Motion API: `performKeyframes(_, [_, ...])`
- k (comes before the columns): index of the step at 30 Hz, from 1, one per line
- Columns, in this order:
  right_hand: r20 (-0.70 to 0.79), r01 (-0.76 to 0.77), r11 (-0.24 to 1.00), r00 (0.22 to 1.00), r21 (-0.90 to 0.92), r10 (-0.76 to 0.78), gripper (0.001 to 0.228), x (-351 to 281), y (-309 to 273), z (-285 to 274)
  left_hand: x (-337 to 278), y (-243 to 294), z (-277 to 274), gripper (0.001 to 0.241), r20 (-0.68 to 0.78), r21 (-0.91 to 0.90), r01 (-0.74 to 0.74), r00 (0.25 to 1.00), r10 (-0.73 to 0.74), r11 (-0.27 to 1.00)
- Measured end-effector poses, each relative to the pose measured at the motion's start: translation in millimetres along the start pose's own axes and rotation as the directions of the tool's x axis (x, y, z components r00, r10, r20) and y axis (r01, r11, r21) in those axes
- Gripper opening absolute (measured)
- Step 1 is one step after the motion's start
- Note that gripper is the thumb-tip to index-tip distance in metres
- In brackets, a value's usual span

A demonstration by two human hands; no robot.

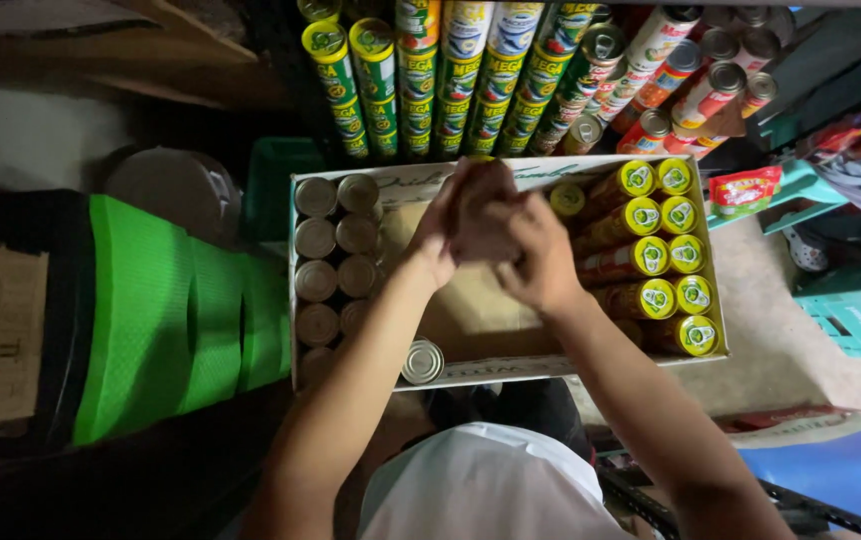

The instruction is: Wiping canned goods with a cloth and placing them onto shelves.

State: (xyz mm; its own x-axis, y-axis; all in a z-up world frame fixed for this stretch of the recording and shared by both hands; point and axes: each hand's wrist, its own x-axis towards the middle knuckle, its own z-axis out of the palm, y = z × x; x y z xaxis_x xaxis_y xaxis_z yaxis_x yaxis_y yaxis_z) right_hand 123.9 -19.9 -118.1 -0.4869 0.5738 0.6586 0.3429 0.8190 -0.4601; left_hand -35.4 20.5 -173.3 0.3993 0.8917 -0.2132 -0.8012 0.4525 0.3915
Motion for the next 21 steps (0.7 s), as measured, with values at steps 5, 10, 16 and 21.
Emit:
performKeyframes(5, [-0.133, -0.095, 0.991, 0.988, -0.092, 0.082, 0.058, 4.5, -8.9, -12.5, 14.5, -14.4, -31.0, 0.037, -0.019, 0.266, -0.069, 0.997, 0.077, 0.961])
performKeyframes(10, [-0.020, -0.010, 0.999, 1.000, -0.041, 0.009, 0.054, -7.8, -8.9, 5.4, -7.4, 6.5, -2.2, 0.035, -0.026, 0.117, -0.057, 0.998, 0.060, 0.991])
performKeyframes(16, [-0.137, -0.165, 0.986, 0.977, -0.021, 0.160, 0.060, 6.7, -5.9, -10.1, -16.4, 5.2, 15.1, 0.043, -0.099, 0.288, -0.101, 0.986, 0.134, 0.952])
performKeyframes(21, [-0.143, -0.120, 0.993, 0.983, -0.021, 0.116, 0.053, -4.8, -1.2, -4.2, -16.9, 6.1, 18.8, 0.047, -0.013, 0.271, -0.063, 0.998, 0.069, 0.960])
